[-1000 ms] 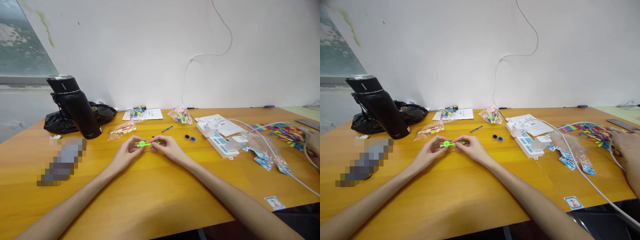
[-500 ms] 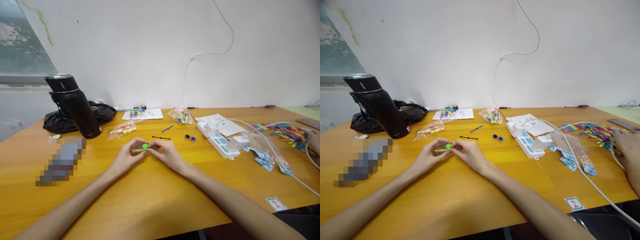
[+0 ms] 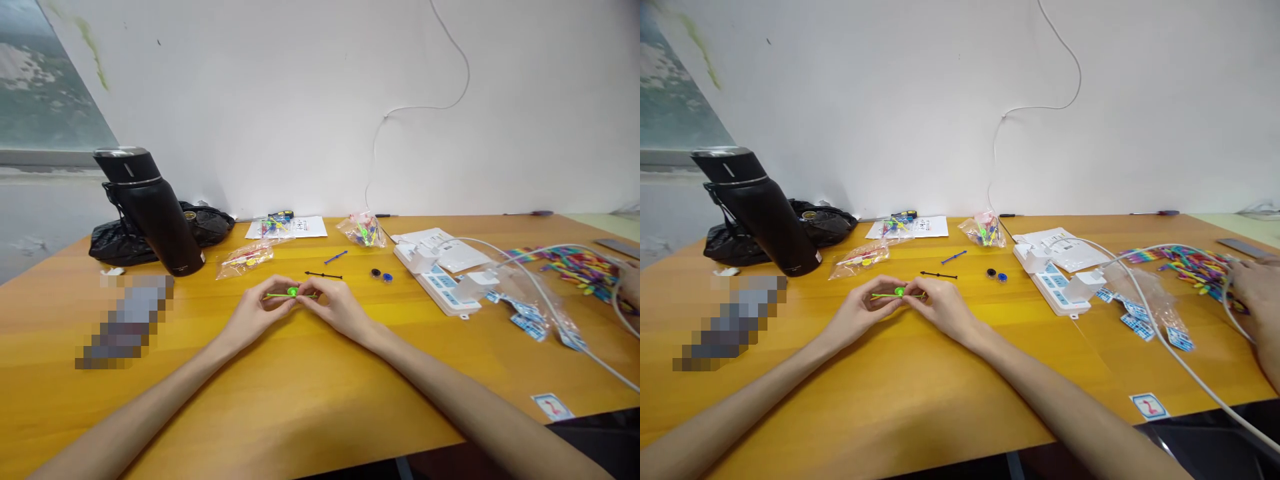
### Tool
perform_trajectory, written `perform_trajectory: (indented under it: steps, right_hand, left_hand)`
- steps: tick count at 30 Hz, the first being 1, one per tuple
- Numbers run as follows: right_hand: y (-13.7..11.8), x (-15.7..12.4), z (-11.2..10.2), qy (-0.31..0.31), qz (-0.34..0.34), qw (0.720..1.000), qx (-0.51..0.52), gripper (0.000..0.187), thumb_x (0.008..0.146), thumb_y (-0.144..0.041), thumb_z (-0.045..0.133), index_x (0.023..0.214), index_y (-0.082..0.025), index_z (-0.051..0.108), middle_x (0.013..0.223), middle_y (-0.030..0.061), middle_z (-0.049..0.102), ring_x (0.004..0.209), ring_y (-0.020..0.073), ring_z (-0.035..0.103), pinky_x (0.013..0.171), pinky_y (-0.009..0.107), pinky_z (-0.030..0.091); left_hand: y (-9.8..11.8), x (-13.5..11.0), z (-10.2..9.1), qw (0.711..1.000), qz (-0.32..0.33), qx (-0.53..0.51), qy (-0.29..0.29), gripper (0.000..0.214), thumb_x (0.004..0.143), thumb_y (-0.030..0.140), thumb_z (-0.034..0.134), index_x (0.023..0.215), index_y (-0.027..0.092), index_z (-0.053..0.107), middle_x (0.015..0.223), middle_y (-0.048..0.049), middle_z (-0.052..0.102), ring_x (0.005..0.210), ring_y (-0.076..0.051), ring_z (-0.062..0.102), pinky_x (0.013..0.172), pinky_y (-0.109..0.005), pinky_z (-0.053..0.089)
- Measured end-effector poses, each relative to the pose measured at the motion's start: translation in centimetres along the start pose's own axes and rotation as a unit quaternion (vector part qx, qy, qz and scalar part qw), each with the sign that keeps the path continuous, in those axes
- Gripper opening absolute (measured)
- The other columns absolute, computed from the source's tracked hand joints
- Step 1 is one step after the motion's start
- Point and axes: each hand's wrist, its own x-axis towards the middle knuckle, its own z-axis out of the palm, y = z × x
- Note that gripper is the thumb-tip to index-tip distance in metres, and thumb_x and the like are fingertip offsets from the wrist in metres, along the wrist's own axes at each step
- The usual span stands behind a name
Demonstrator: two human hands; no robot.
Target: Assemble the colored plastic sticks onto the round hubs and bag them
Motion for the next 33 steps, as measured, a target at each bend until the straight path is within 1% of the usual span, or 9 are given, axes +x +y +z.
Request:
perform_trajectory:
  steps: [3, 8, 12, 15, 22, 25, 27, 31, 33]
  right_hand:
    - [0.1, 0.0, 0.0, -0.004, 0.006, 1.0, -0.013, 0.007, 0.098, -0.027, 0.062, 0.099, -0.022, 0.067, 0.095, 0.0023, 0.073, 0.085, 0.0157, 0.068, 0.079, 0.027, 0.052]
    - [0.1, -0.1, 0.2, -0.001, 0.013, 0.999, -0.035, 0.007, 0.098, -0.028, 0.062, 0.1, -0.022, 0.065, 0.095, 0.0023, 0.072, 0.084, 0.0154, 0.067, 0.077, 0.027, 0.052]
    - [0.0, -0.1, 0.3, 0.007, 0.032, 0.999, -0.038, 0.013, 0.096, -0.032, 0.065, 0.103, -0.022, 0.062, 0.096, 0.0027, 0.073, 0.082, 0.0154, 0.068, 0.075, 0.027, 0.052]
    - [0.0, -0.1, 0.3, 0.001, 0.038, 0.998, -0.044, 0.015, 0.096, -0.035, 0.065, 0.103, -0.022, 0.061, 0.096, 0.0031, 0.073, 0.082, 0.0158, 0.067, 0.075, 0.027, 0.051]
    - [-0.4, -0.2, 0.3, -0.017, 0.039, 0.998, -0.041, 0.014, 0.097, -0.035, 0.064, 0.101, -0.021, 0.062, 0.094, 0.0026, 0.072, 0.082, 0.0152, 0.067, 0.073, 0.026, 0.05]
    - [-0.5, -0.2, 0.3, -0.021, 0.042, 0.998, -0.04, 0.014, 0.098, -0.036, 0.063, 0.101, -0.021, 0.062, 0.092, 0.0022, 0.072, 0.08, 0.015, 0.066, 0.072, 0.026, 0.049]
    - [-0.5, -0.2, 0.3, -0.021, 0.047, 0.998, -0.037, 0.015, 0.098, -0.037, 0.062, 0.1, -0.021, 0.062, 0.092, 0.0021, 0.072, 0.079, 0.0149, 0.066, 0.071, 0.025, 0.049]
    - [-0.3, -0.1, 0.2, -0.027, 0.053, 0.997, -0.045, 0.017, 0.1, -0.037, 0.059, 0.101, -0.021, 0.062, 0.093, 0.0024, 0.072, 0.077, 0.0148, 0.064, 0.07, 0.025, 0.047]
    - [-0.4, -0.1, 0.0, -0.036, 0.048, 0.996, -0.063, 0.018, 0.102, -0.037, 0.054, 0.101, -0.021, 0.062, 0.092, 0.0025, 0.071, 0.076, 0.015, 0.063, 0.07, 0.025, 0.046]
  left_hand:
    - [0.0, 0.0, 0.0, 1.0, 0.0, -0.001, -0.002, 0.027, 0.093, 0.037, 0.068, 0.113, 0.019, 0.067, 0.122, -0.0082, 0.071, 0.115, -0.024, 0.068, 0.106, -0.042, 0.054]
    - [0.0, 0.1, -0.2, 1.0, 0.0, 0.015, 0.004, 0.026, 0.092, 0.038, 0.068, 0.111, 0.02, 0.068, 0.116, -0.0077, 0.073, 0.109, -0.024, 0.071, 0.102, -0.041, 0.056]
    - [0.4, 0.1, -0.3, 0.999, -0.006, 0.033, 0.007, 0.027, 0.091, 0.04, 0.069, 0.109, 0.02, 0.068, 0.114, -0.0077, 0.075, 0.107, -0.025, 0.072, 0.099, -0.041, 0.057]
    - [0.6, 0.1, -0.4, 0.999, -0.009, 0.052, 0.003, 0.027, 0.091, 0.041, 0.068, 0.109, 0.021, 0.068, 0.113, -0.0073, 0.075, 0.105, -0.025, 0.073, 0.099, -0.041, 0.057]
    - [0.6, 0.1, -0.7, 0.995, 0.004, 0.098, -0.007, 0.02, 0.092, 0.036, 0.066, 0.106, 0.022, 0.069, 0.105, -0.0043, 0.076, 0.098, -0.022, 0.073, 0.092, -0.035, 0.057]
    - [0.6, 0.1, -0.7, 0.994, 0.006, 0.111, -0.007, 0.019, 0.092, 0.036, 0.066, 0.103, 0.021, 0.069, 0.101, -0.0038, 0.076, 0.096, -0.022, 0.073, 0.091, -0.034, 0.056]
    - [0.4, 0.0, -0.6, 0.995, -0.002, 0.095, -0.005, 0.022, 0.092, 0.038, 0.066, 0.105, 0.021, 0.068, 0.105, -0.0051, 0.075, 0.098, -0.022, 0.073, 0.092, -0.036, 0.057]
    - [-0.2, 0.3, -0.6, 0.999, -0.035, 0.004, 0.014, 0.036, 0.089, 0.043, 0.071, 0.117, 0.022, 0.061, 0.111, -0.007, 0.074, 0.105, -0.023, 0.072, 0.097, -0.039, 0.056]
    - [-0.6, 0.5, -0.7, 0.999, -0.04, -0.017, 0.027, 0.037, 0.086, 0.043, 0.074, 0.114, 0.022, 0.062, 0.112, -0.0068, 0.074, 0.108, -0.023, 0.07, 0.098, -0.037, 0.054]
